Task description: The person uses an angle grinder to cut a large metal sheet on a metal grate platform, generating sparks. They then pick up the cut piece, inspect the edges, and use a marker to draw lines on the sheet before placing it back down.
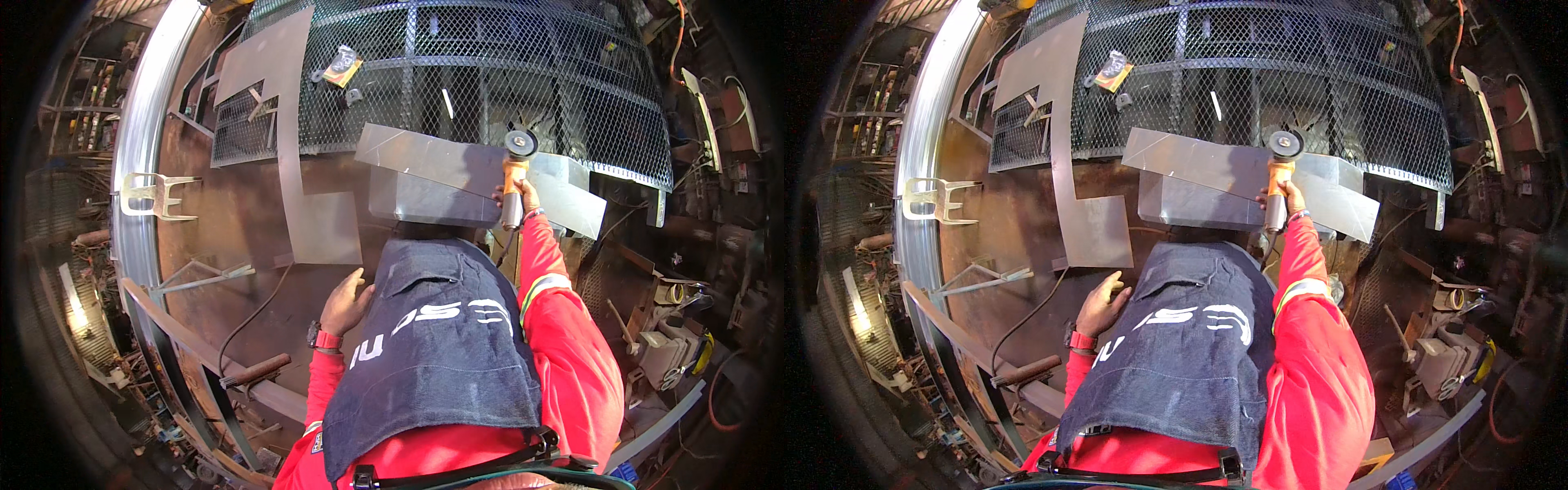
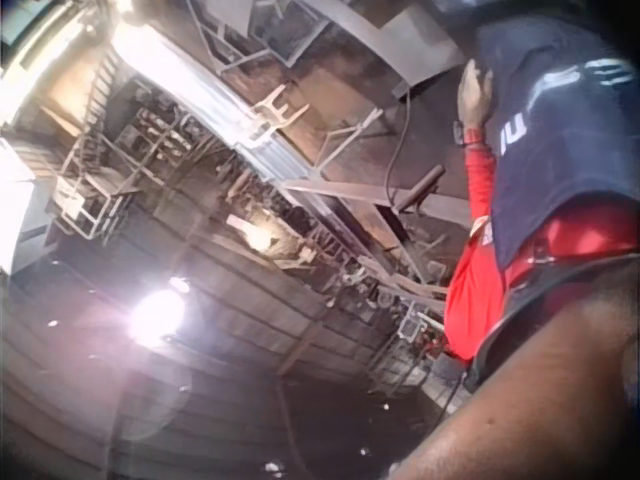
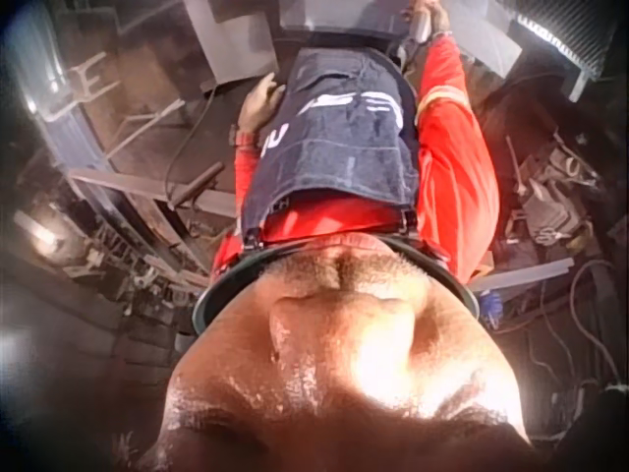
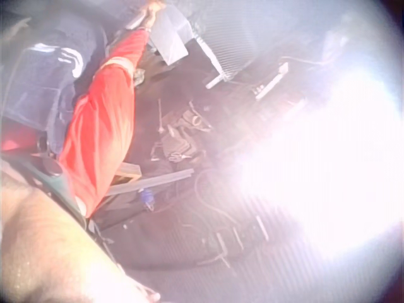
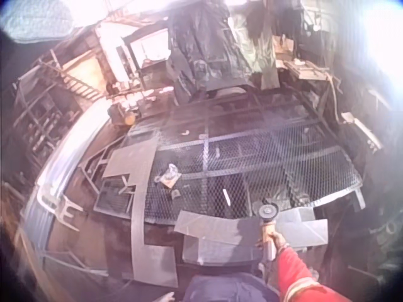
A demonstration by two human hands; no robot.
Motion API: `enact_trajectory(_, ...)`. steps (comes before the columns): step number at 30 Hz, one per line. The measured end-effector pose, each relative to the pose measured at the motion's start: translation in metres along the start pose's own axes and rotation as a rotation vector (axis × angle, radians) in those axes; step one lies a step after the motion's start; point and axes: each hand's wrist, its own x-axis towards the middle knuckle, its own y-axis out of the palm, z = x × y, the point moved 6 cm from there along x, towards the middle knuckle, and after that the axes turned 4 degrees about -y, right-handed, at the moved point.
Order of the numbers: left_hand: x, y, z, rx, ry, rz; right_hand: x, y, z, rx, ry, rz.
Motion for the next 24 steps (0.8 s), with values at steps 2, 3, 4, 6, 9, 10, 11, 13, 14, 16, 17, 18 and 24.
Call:
enact_trajectory(2, 0.006, -0.001, 0.018, -0.037, 0.045, -0.036, -0.007, -0.011, 0.012, -0.535, -0.156, -0.167)
enact_trajectory(3, 0.007, -0.001, 0.022, -0.053, 0.075, -0.060, -0.016, -0.013, 0.024, -0.799, -0.244, -0.251)
enact_trajectory(4, 0.007, 0.002, 0.022, -0.071, 0.104, -0.042, -0.018, -0.031, 0.034, -1.113, -0.358, -0.461)
enact_trajectory(6, 0.011, -0.008, 0.021, -0.095, 0.139, -0.043, -0.024, -0.012, 0.035, -1.499, -0.335, -0.579)
enact_trajectory(9, 0.025, -0.033, -0.008, -0.202, 0.128, -0.009, -0.042, 0.015, 0.031, -1.817, -0.265, -0.775)
enact_trajectory(10, 0.024, -0.047, -0.026, -0.203, 0.200, -0.024, -0.046, 0.015, 0.030, -1.838, -0.191, -0.787)
enact_trajectory(11, 0.021, -0.062, -0.043, -0.201, 0.270, -0.041, -0.051, 0.021, 0.026, -1.819, -0.095, -0.790)
enact_trajectory(13, 0.011, -0.097, -0.075, -0.234, 0.393, -0.144, -0.056, 0.023, 0.020, -1.742, -0.094, -0.827)
enact_trajectory(14, 0.004, -0.117, -0.096, -0.263, 0.495, -0.196, -0.055, 0.014, 0.017, -1.721, -0.158, -0.864)
enact_trajectory(16, -0.023, -0.154, -0.138, -0.310, 0.735, -0.277, -0.057, -0.001, 0.022, -1.716, -0.125, -0.894)
enact_trajectory(17, -0.050, -0.177, -0.154, -0.319, 0.859, -0.332, -0.079, 0.057, 0.029, -1.836, -0.209, -0.778)
enact_trajectory(18, -0.075, -0.195, -0.182, -0.322, 1.102, -0.406, -0.099, 0.056, 0.051, -1.650, -0.538, -0.771)
enact_trajectory(24, -0.228, -0.238, -0.162, -0.808, 1.611, -0.183, -0.390, 0.428, 0.056, -0.905, -1.775, 0.473)
